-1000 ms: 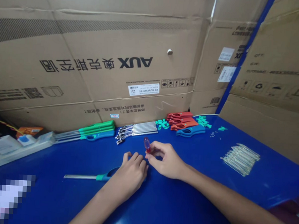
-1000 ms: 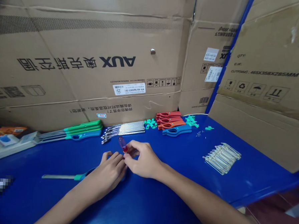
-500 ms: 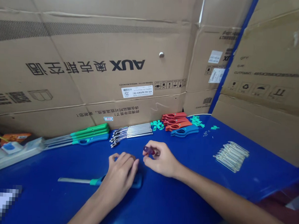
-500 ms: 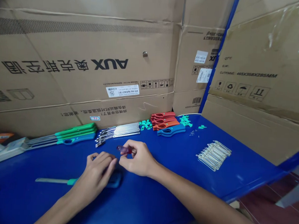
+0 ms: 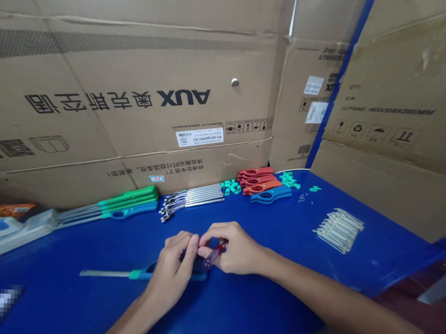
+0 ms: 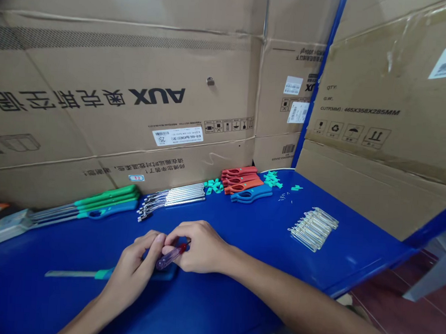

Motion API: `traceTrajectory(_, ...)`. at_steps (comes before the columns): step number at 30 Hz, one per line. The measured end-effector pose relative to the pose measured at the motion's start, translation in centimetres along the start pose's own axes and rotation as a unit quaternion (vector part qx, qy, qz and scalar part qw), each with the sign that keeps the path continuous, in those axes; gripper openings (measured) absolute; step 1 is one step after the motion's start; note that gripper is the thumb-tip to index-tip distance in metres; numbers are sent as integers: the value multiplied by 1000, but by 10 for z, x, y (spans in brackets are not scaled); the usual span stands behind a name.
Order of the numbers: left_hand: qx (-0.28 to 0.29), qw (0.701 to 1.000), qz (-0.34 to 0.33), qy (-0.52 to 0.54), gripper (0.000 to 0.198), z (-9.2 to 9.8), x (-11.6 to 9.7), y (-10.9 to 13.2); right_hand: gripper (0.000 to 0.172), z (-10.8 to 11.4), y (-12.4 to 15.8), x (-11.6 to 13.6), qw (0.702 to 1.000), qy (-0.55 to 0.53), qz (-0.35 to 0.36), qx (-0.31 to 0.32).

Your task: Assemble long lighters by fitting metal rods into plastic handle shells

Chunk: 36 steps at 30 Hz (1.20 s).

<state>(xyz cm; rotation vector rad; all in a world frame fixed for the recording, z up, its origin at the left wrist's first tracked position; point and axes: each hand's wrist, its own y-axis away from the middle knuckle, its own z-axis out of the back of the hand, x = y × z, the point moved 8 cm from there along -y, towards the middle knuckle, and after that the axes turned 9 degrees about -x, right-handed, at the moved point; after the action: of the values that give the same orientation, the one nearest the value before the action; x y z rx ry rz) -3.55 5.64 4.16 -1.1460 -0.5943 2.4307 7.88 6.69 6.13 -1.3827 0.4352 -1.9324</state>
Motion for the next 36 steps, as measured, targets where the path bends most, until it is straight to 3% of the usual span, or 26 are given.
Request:
traceTrajectory(8,3,1000,5,-3,41,-3,-1,2,9,-9,6,8,996,68,49,6)
traceTrajectory(10,17,1000,13,-3,44,-4,0,1,6,-11,3,8,994,103,38,21)
traceTrajectory(12,36,999,16,-20,43,1,4,-1,6,2,-5,-1,987,153,-23,41)
traceTrajectory(14,59,997,24,-52,35,12,14,-6,6,37,-12,-21,963,221,-147,51)
traceTrajectory(15,78,994,35,-67,32,20,22,-8,5,64,-11,-35,936,260,-232,55)
traceTrajectory(16,96,990,61,-80,36,29,33,-10,5,93,-11,-43,918,283,-273,48)
traceTrajectory(20,183,970,78,-140,50,59,70,-8,20,210,8,-72,847,367,-385,-4)
traceTrajectory(23,251,948,103,-167,44,62,87,4,29,257,32,-91,807,392,-440,-38)
traceTrajectory(27,253,945,111,-172,34,54,84,9,31,268,49,-114,785,395,-474,-54)
traceTrajectory(31,233,962,42,-133,32,43,62,6,30,271,46,-122,784,392,-476,-71)
traceTrajectory(34,216,971,0,-103,27,37,45,6,27,258,37,-105,805,376,-451,-84)
traceTrajectory(36,223,970,-5,-100,26,28,34,10,29,228,33,-79,834,349,-421,-71)
